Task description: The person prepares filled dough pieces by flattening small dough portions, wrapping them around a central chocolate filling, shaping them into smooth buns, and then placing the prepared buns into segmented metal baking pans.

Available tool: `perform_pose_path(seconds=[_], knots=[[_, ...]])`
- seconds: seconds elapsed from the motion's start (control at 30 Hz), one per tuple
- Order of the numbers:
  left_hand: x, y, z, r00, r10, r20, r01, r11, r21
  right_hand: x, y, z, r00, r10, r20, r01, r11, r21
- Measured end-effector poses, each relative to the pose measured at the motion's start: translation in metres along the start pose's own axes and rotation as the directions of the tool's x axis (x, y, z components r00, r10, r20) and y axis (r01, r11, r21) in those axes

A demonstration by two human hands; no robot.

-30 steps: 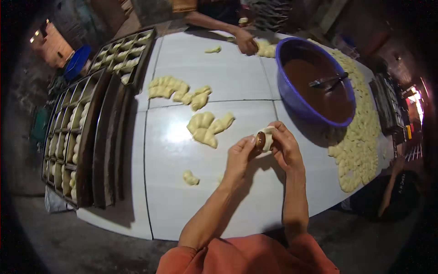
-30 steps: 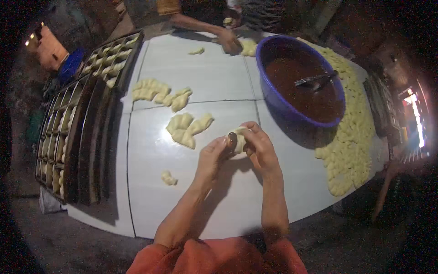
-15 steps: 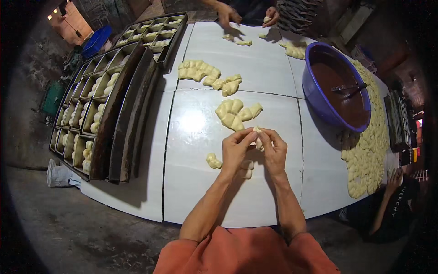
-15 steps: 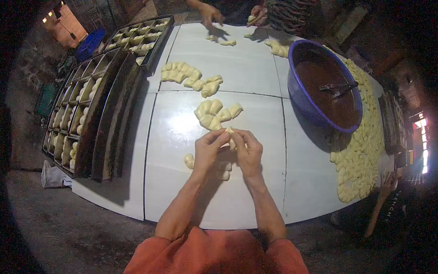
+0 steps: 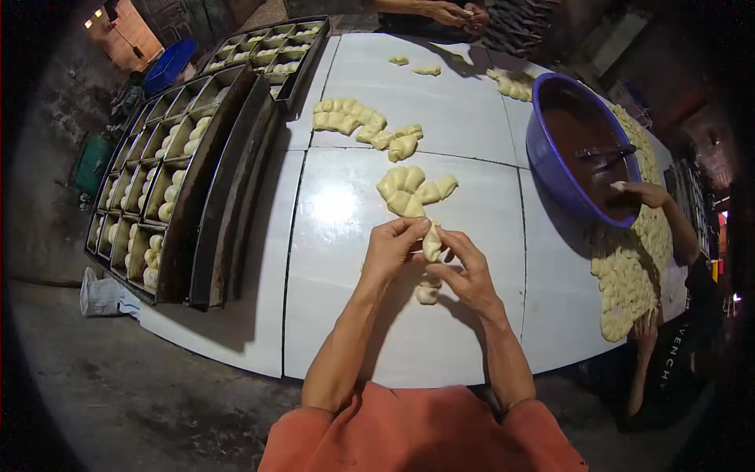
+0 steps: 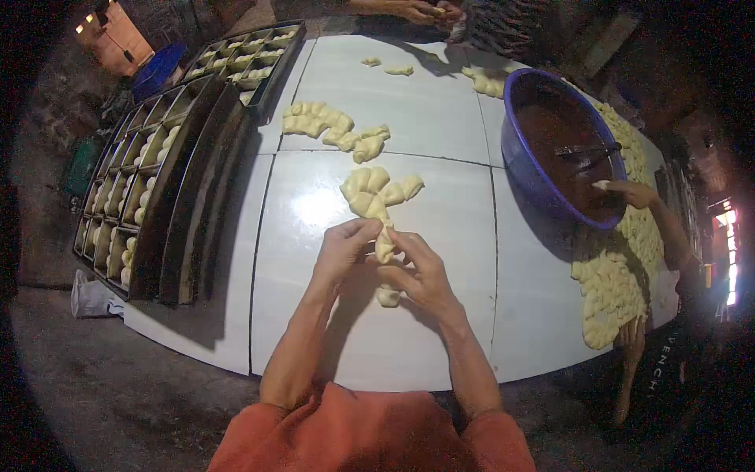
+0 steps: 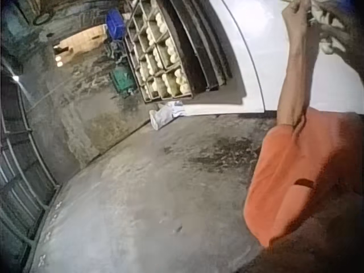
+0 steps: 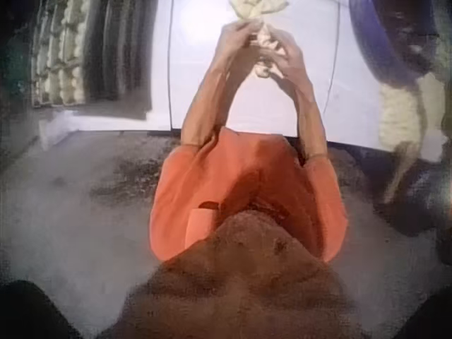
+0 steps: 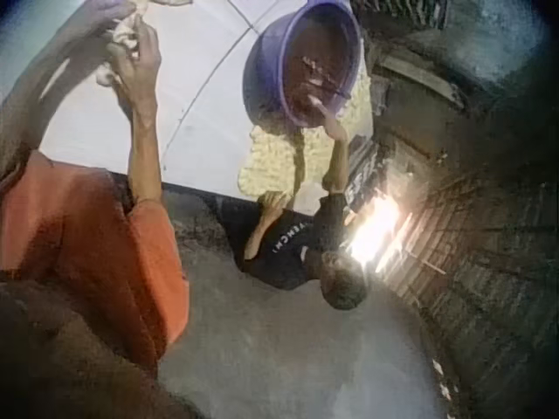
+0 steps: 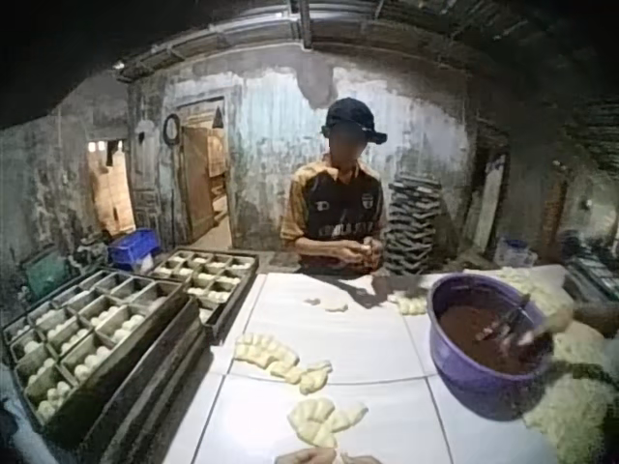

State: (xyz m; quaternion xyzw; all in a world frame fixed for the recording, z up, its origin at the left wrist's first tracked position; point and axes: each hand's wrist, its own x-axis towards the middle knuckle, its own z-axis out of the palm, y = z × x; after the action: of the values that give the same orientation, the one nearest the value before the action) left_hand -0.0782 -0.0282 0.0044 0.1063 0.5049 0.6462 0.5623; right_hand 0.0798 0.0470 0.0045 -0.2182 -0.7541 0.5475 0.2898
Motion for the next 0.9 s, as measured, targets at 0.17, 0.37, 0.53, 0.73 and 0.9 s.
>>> perform_pose_path(seconds=[0.17,0.37,0.53,0.73,0.9], knots=[[-0.027,0.008,0.011,0.986,0.163,-0.029,-0.157,0.978,0.138,0.005,0.006,0.009,0.991,-0.057,-0.117,0.069,0.993,0.097],[-0.025,-0.005,-0.002,0.982,0.108,0.155,-0.133,0.978,0.159,0.003,0.015,0.034,0.921,-0.077,-0.383,0.168,0.963,0.210],[-0.040,-0.017,0.011,0.981,0.120,0.152,-0.130,0.989,0.062,-0.003,0.030,0.017,0.912,-0.250,-0.325,0.143,0.937,-0.318],[-0.026,-0.042,-0.003,0.993,0.106,0.054,-0.110,0.991,0.080,-0.007,-0.002,0.015,0.970,-0.142,-0.196,0.093,0.966,-0.241],[-0.043,-0.024,0.004,0.985,0.163,-0.053,-0.132,0.921,0.367,-0.020,0.001,-0.006,1.000,-0.003,-0.005,0.002,0.982,-0.187]])
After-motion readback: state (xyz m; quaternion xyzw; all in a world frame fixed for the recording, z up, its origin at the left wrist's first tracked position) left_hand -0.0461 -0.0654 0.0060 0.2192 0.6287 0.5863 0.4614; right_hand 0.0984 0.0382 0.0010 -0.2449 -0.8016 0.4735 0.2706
